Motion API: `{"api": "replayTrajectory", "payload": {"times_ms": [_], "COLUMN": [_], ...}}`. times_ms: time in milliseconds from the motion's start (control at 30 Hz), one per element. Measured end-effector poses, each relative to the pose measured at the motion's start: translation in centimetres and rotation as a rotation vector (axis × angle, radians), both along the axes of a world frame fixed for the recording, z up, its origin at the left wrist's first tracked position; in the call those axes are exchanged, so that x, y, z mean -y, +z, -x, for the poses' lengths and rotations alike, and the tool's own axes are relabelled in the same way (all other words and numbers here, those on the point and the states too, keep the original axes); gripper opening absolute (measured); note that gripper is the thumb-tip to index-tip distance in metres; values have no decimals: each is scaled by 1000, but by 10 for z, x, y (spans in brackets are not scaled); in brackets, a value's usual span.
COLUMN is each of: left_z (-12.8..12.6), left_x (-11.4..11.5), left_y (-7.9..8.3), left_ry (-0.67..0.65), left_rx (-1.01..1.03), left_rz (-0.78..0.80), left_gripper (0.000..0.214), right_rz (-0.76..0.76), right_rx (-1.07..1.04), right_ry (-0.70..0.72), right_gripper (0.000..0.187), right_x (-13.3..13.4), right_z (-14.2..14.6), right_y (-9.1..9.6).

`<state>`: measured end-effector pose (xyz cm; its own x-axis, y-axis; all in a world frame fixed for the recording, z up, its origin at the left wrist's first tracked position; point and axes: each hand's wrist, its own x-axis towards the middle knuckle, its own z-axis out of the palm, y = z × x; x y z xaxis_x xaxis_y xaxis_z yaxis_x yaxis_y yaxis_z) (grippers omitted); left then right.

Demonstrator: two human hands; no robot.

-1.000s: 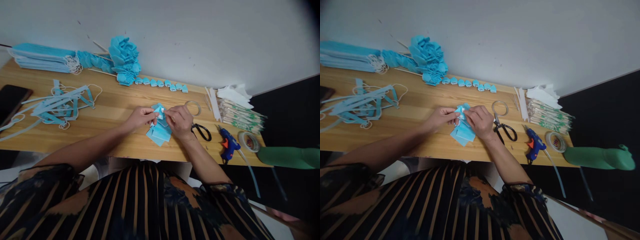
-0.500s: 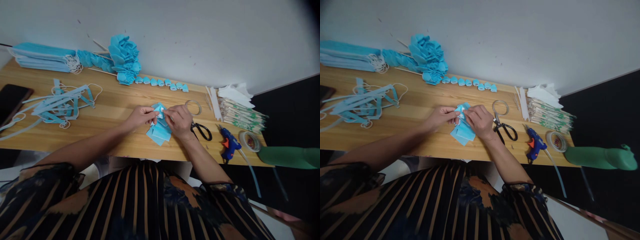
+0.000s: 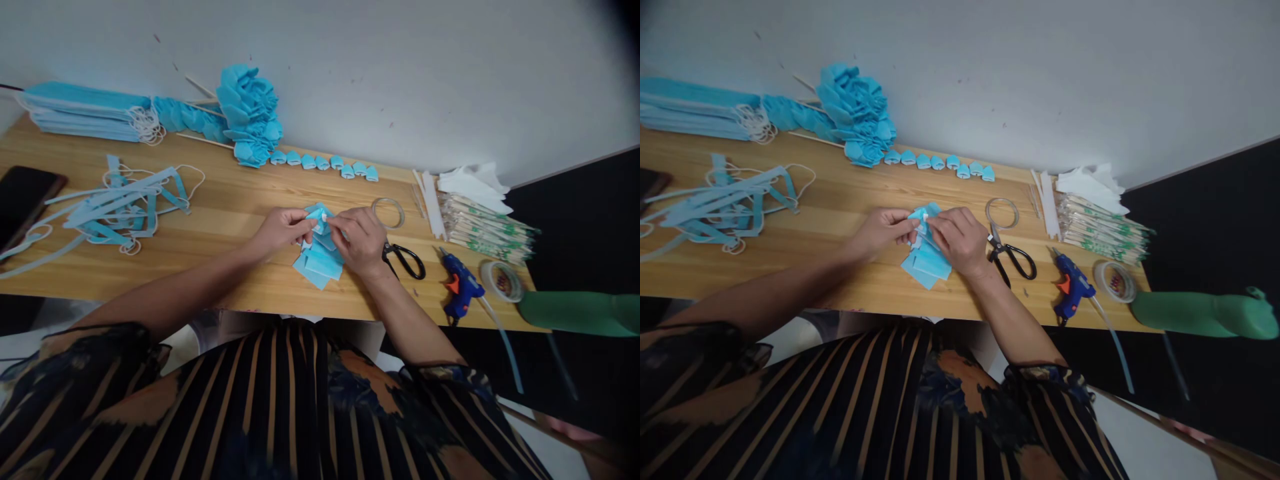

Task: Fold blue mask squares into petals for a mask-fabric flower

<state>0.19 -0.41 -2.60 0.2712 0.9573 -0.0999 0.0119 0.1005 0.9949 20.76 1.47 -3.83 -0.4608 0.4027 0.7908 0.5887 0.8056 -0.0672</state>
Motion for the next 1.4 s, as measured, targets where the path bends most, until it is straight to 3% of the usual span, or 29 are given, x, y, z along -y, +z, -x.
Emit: {"api": "replayTrajectory", "payload": {"times_ms": [200, 433, 733, 1133, 1233, 1400], "left_z": [0, -1, 0, 1, 2, 2], "left_x": [0, 0, 0, -4, -5, -3], "left_y": [-1, 4, 4, -7, -8, -3], "left_ry": [12, -9, -5, 56, 41, -49], "left_rx": [-8, 15, 35, 149, 165, 43], "left_rz": [-1, 14, 20, 67, 69, 10], "left_gripper": [33, 33, 32, 30, 31, 32], "right_rz": [20, -88, -33, 101, 229, 689], "right_rx": [37, -4, 23, 49, -70, -362], "right_ry": [-19, 54, 52, 75, 87, 114], "right_gripper": [16, 12, 15, 28, 30, 35], "right_x": [0, 0, -1, 2, 1, -2], "right_z": [1, 5, 4, 3, 3, 0], "right_y": [0, 5, 0, -1, -1, -1]}}
